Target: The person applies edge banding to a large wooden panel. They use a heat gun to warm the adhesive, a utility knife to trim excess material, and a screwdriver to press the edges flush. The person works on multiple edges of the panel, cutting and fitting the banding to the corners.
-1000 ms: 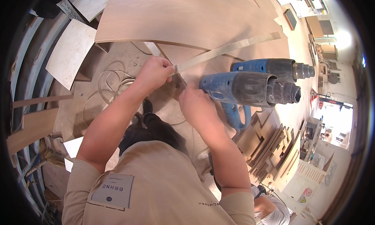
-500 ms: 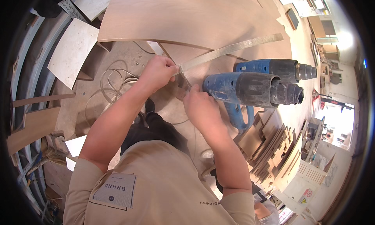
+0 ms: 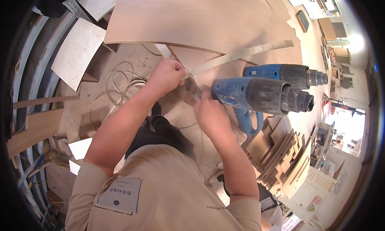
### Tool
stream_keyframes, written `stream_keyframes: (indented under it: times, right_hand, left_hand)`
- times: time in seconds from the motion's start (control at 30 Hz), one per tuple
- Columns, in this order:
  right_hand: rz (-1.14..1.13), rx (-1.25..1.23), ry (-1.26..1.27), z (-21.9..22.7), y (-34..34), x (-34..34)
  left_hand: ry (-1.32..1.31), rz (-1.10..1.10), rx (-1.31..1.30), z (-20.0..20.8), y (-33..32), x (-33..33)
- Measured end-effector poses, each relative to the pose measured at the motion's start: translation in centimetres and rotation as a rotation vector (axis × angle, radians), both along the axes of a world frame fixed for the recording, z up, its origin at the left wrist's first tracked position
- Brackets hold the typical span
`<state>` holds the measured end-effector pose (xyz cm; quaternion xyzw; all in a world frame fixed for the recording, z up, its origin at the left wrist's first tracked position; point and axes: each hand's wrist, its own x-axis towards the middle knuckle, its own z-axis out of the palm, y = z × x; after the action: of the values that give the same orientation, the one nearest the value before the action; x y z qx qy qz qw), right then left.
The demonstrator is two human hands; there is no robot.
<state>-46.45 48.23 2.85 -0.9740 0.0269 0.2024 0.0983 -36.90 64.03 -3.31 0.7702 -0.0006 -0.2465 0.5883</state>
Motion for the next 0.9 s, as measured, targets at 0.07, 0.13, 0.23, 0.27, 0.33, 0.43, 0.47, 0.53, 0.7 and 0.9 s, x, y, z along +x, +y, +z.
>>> stream_keyframes:
  times: [0.07, 0.13, 0.23, 0.27, 0.33, 0.43, 0.47, 0.53, 0.7, 0.9]
  right_hand:
    - [0.015, -0.001, -0.013, 0.1, 0.0, -0.1]
    - [0.017, -0.005, -0.007, 0.2, 0.1, -0.1]
    - [0.005, -0.009, 0.007, 0.0, 0.0, -0.2]
    - [0.009, -0.002, -0.006, -0.1, -0.2, -0.3]
    - [-0.011, 0.001, -0.012, -0.5, -0.4, -0.4]
    - [-0.017, -0.022, -0.03, -0.8, -0.9, -0.6]
    - [-0.001, -0.025, -0.034, -0.8, -0.9, -0.8]
    - [0.003, -0.025, -0.012, -0.8, -0.9, -0.8]
    - [0.02, -0.064, -0.037, -1.4, -1.4, -0.7]
    - [0.433, -0.233, -0.407, -3.5, -5.2, -4.1]
  left_hand:
    - [-0.031, 0.014, 0.008, 0.3, 0.0, -0.1]
    - [-0.013, 0.028, 0.008, 0.6, 0.0, -0.2]
    - [0.001, 0.041, -0.012, 0.8, 0.0, -0.2]
    - [0.004, 0.047, -0.021, 0.7, 0.0, -0.1]
    - [0.039, 0.03, -0.032, 0.1, -0.1, 0.0]
    - [-0.136, -0.016, 0.008, -1.4, -0.4, 0.2]
    - [-0.218, -0.072, 0.059, -1.8, -0.6, 0.0]
    - [-0.206, 0.054, 0.051, -2.4, -1.1, -0.3]
    - [-0.115, 0.238, -0.008, -2.5, -2.4, -0.9]
    - [-0.252, 0.14, -0.162, -2.5, -1.2, -3.5]
